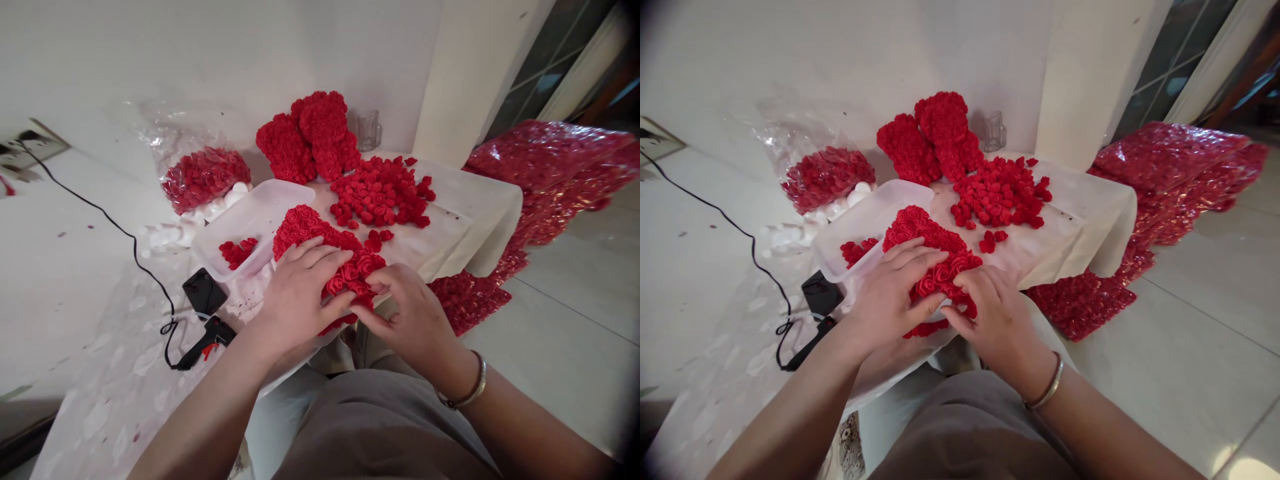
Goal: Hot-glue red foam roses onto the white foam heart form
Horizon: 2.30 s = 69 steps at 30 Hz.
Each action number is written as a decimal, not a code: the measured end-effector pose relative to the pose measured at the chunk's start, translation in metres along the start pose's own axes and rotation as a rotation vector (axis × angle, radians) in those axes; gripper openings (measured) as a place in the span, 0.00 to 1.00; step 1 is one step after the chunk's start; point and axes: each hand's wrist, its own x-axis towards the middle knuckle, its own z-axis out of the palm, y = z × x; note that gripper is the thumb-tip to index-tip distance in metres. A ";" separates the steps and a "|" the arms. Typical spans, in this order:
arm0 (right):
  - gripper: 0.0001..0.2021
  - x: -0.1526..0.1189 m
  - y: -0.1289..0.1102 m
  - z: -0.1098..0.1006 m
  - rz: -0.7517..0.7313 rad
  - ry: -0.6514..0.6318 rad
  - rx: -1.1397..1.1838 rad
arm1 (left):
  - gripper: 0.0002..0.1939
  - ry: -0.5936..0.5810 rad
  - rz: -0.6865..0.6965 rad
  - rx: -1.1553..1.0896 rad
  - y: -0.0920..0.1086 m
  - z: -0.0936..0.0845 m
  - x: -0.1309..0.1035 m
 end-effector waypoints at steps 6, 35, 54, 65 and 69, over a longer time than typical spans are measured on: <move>0.15 -0.007 0.017 -0.004 -0.045 0.107 0.093 | 0.25 0.000 -0.039 0.003 0.003 -0.002 0.000; 0.07 0.003 0.037 0.015 0.129 0.075 0.382 | 0.05 0.142 0.166 0.243 0.016 0.002 0.011; 0.06 0.004 0.036 0.031 0.204 0.141 0.500 | 0.08 0.133 0.098 0.244 0.012 0.006 0.016; 0.30 -0.003 0.037 0.021 0.159 0.076 0.495 | 0.16 0.210 0.039 0.121 0.010 -0.025 -0.027; 0.32 0.014 0.027 0.018 0.100 0.001 0.445 | 0.15 0.276 -0.076 0.098 0.004 -0.030 -0.062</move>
